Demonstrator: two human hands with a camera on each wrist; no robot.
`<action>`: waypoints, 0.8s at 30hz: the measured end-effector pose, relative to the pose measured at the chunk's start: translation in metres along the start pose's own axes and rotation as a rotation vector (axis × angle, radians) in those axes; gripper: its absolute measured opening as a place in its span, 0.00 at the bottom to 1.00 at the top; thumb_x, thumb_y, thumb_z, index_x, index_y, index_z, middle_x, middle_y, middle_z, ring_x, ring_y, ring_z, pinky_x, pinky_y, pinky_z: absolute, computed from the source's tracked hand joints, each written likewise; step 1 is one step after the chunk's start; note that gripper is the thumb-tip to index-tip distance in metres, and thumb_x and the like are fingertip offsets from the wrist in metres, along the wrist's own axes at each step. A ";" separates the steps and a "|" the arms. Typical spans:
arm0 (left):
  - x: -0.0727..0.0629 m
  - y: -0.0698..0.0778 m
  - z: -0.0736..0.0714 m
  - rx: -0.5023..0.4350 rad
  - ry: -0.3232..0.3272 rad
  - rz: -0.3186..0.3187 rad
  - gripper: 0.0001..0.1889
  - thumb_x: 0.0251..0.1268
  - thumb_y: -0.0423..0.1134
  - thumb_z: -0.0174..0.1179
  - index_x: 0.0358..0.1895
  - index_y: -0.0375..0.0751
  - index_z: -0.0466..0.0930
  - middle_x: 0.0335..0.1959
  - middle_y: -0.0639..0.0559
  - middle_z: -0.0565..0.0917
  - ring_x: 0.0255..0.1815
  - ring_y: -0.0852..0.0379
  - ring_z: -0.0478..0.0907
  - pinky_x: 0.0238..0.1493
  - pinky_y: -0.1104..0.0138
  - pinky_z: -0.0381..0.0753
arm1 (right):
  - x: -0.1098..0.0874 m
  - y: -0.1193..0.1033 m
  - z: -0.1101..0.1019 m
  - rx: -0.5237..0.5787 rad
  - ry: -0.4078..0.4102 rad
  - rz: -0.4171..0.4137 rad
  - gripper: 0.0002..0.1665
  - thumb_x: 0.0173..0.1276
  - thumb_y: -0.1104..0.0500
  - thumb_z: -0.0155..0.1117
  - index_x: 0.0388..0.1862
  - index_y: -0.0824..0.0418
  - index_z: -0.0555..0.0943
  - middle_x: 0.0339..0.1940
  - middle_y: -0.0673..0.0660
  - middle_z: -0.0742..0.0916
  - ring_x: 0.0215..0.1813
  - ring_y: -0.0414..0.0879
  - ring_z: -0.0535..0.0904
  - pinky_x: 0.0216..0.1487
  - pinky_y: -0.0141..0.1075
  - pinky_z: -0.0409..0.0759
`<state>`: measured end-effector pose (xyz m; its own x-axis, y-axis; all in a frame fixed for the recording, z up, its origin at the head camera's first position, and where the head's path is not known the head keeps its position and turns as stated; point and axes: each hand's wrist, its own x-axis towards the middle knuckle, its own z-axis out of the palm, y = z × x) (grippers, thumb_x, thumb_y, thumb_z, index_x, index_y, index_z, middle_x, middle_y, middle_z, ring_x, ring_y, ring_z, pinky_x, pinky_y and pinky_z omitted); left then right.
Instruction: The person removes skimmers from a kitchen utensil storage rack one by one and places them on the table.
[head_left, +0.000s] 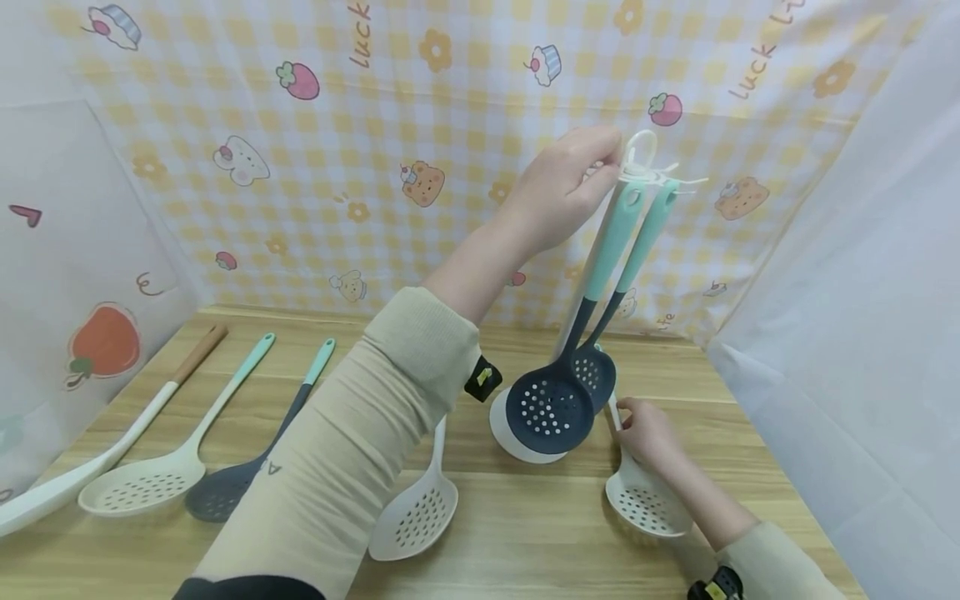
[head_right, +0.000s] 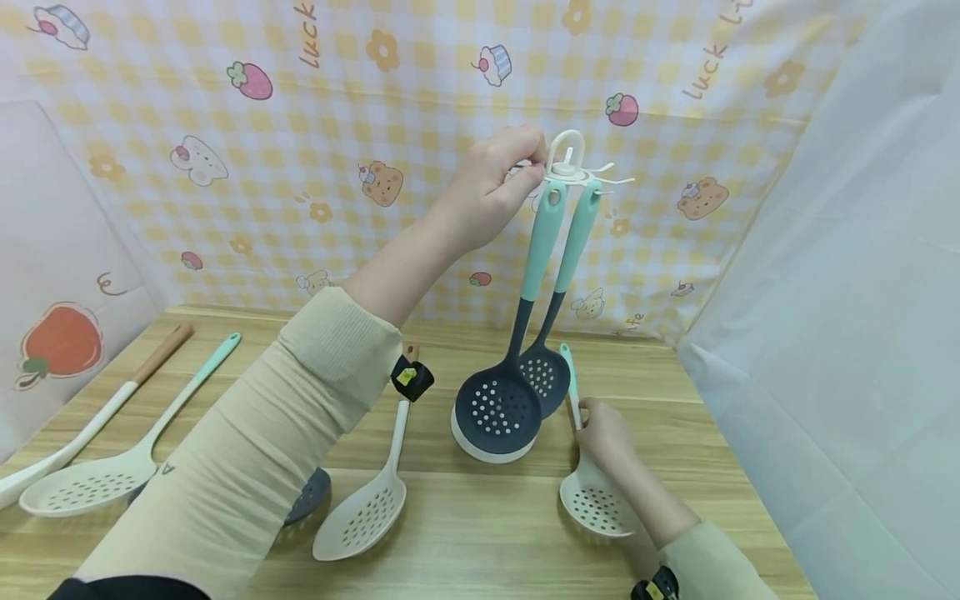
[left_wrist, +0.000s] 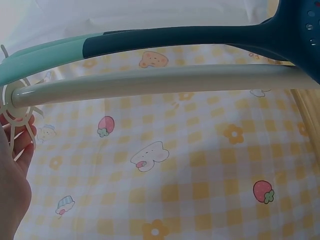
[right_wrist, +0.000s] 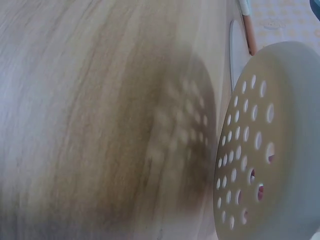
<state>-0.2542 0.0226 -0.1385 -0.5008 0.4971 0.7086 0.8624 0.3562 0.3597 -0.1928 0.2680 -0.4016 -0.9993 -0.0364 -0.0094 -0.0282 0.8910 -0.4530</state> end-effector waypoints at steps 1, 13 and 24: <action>0.000 0.000 0.000 -0.002 0.000 0.000 0.08 0.67 0.30 0.44 0.28 0.43 0.62 0.31 0.52 0.68 0.42 0.62 0.65 0.46 0.75 0.63 | 0.000 -0.001 0.001 -0.001 -0.003 0.004 0.30 0.51 0.71 0.65 0.55 0.79 0.72 0.29 0.61 0.84 0.33 0.53 0.80 0.32 0.46 0.79; 0.000 -0.001 0.001 -0.003 0.008 0.005 0.08 0.66 0.30 0.44 0.28 0.44 0.62 0.31 0.53 0.68 0.42 0.62 0.65 0.45 0.75 0.63 | 0.000 0.000 0.007 -0.017 -0.035 0.041 0.28 0.53 0.72 0.66 0.54 0.79 0.72 0.31 0.62 0.84 0.36 0.55 0.81 0.35 0.47 0.81; 0.000 0.000 0.001 0.004 0.005 -0.002 0.08 0.66 0.30 0.44 0.28 0.44 0.62 0.31 0.52 0.69 0.43 0.62 0.65 0.46 0.75 0.63 | 0.001 0.002 0.007 -0.011 -0.059 0.032 0.28 0.52 0.72 0.68 0.52 0.79 0.73 0.31 0.62 0.84 0.36 0.55 0.81 0.36 0.47 0.80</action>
<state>-0.2539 0.0236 -0.1389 -0.5021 0.4928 0.7106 0.8611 0.3602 0.3587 -0.1932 0.2662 -0.4090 -0.9965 -0.0345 -0.0767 0.0030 0.8969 -0.4423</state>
